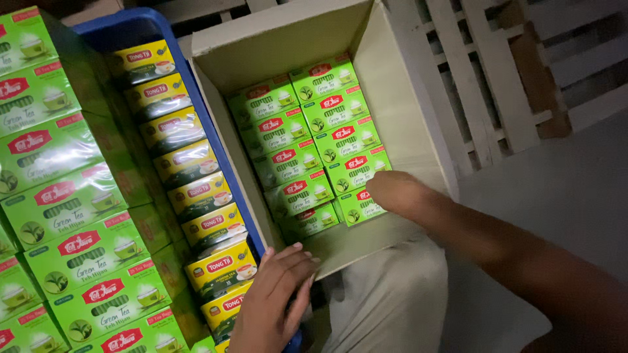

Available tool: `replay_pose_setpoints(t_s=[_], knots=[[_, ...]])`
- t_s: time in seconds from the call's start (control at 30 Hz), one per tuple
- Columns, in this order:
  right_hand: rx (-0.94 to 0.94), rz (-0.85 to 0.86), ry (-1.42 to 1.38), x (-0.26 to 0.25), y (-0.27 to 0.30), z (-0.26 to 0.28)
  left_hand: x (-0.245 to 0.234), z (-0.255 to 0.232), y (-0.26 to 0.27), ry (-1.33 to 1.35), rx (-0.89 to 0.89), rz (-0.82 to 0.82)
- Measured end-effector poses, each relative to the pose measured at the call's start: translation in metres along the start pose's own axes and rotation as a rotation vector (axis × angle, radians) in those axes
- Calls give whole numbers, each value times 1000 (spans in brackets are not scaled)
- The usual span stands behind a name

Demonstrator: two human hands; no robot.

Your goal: The person is packing small green tea boxes from a blue crate into a larger cardboard box. They repeatedly pick up individual boxes and place them neatly inside the larger box.

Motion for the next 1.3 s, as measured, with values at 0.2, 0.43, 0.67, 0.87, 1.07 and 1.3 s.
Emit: replay_pose_setpoints(t_s=[0.2,0.43,0.67,0.87,1.07,1.3], knots=[[-24,83,88,-10,5,0,1,3,2,2,-3,16],[-138,-132,-264,-83,30,13,5,12,7,-91,36,37],[-156,-110,-136,-34,-18,-14,2,8,3,-53,9,71],[-137,-187,-310,-70,23,7,5,14,4,-113,37,50],[-132,-293,-376,-66,16,26,6,14,4,-103,34,7],[-23,-280,-521,-85,44,44,9,18,8,-101,72,-35]])
Point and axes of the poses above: each hand's wrist, its own y-axis away from the middle knuckle, its own x-axis out of the palm, z = x × y, the point moved 2 cm from there along -y, towards the middle knuckle, and after that the axes turned 5 degrees about -x, right-handed, at the moved point
